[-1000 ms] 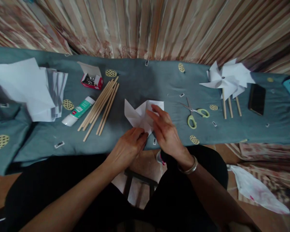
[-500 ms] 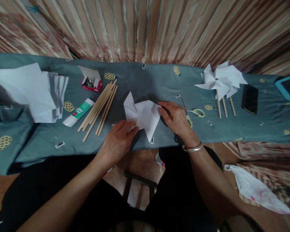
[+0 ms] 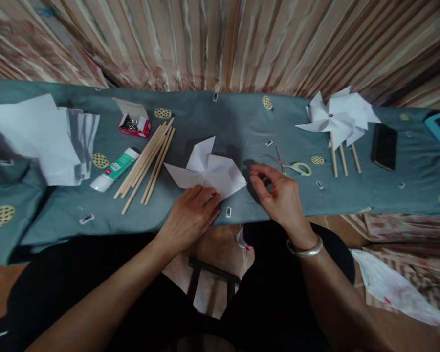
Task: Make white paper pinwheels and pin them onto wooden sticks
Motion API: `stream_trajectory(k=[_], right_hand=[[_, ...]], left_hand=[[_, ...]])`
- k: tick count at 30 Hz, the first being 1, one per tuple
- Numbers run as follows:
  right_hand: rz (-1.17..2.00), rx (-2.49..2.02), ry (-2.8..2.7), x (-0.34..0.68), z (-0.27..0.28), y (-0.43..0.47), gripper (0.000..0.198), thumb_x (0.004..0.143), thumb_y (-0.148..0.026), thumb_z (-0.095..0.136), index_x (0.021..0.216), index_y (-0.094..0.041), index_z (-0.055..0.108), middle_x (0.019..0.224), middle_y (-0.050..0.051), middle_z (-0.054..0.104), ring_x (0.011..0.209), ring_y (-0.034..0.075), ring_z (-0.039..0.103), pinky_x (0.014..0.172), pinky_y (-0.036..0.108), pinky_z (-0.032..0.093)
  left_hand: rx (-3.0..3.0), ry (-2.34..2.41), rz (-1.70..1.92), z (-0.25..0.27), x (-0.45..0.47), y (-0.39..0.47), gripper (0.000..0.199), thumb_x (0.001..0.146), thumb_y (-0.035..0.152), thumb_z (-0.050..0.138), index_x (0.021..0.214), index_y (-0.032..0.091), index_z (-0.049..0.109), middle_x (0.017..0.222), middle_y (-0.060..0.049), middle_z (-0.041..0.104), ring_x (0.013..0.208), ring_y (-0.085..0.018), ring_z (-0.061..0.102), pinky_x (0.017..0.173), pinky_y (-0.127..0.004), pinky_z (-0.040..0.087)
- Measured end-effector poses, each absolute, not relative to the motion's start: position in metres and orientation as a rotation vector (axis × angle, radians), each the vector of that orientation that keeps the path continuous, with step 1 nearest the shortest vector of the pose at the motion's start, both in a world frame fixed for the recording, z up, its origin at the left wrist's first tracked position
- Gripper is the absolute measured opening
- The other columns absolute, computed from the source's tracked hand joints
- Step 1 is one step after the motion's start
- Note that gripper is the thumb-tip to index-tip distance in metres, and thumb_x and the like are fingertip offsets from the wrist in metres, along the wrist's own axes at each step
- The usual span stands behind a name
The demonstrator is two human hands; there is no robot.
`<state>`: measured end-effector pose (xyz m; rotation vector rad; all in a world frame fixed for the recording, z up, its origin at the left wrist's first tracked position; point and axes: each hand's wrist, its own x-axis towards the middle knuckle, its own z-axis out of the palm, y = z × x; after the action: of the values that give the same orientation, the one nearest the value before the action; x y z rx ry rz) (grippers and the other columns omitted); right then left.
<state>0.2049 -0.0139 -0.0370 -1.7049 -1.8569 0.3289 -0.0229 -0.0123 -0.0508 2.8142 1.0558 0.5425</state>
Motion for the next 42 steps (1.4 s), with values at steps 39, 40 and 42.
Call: stream_trajectory(k=[39, 40, 42], right_hand=[[0.875, -1.368, -1.973, 0.191, -0.049, -0.025, 0.033, 0.086, -0.017, 0.061, 0.117, -0.028, 0.069, 0.157, 0.002, 0.039, 0.146, 0.026, 0.033, 0.119, 0.052, 0.031], [0.893, -1.353, -1.945, 0.190, -0.049, -0.024, 0.029, 0.087, -0.019, 0.063, 0.113, -0.028, 0.071, 0.156, 0.002, 0.040, 0.146, 0.026, 0.034, 0.119, 0.052, 0.030], [0.906, -1.330, -1.906, 0.188, -0.049, -0.021, 0.020, 0.087, -0.023, 0.065, 0.105, -0.029, 0.074, 0.154, 0.000, 0.043, 0.146, 0.026, 0.034, 0.119, 0.052, 0.029]], left_hand=[[2.649, 1.040, 0.689, -0.051, -0.060, -0.018, 0.014, 0.092, 0.011, 0.052, 0.094, 0.010, 0.065, 0.088, -0.009, 0.069, 0.080, -0.021, 0.063, 0.070, -0.032, 0.057], [2.651, 1.038, 0.677, -0.050, -0.060, -0.018, 0.014, 0.092, 0.010, 0.052, 0.093, 0.010, 0.066, 0.088, -0.009, 0.069, 0.080, -0.021, 0.063, 0.070, -0.032, 0.057], [2.659, 1.032, 0.651, -0.050, -0.059, -0.018, 0.014, 0.091, 0.010, 0.052, 0.093, 0.010, 0.066, 0.087, -0.009, 0.069, 0.080, -0.021, 0.063, 0.069, -0.032, 0.057]])
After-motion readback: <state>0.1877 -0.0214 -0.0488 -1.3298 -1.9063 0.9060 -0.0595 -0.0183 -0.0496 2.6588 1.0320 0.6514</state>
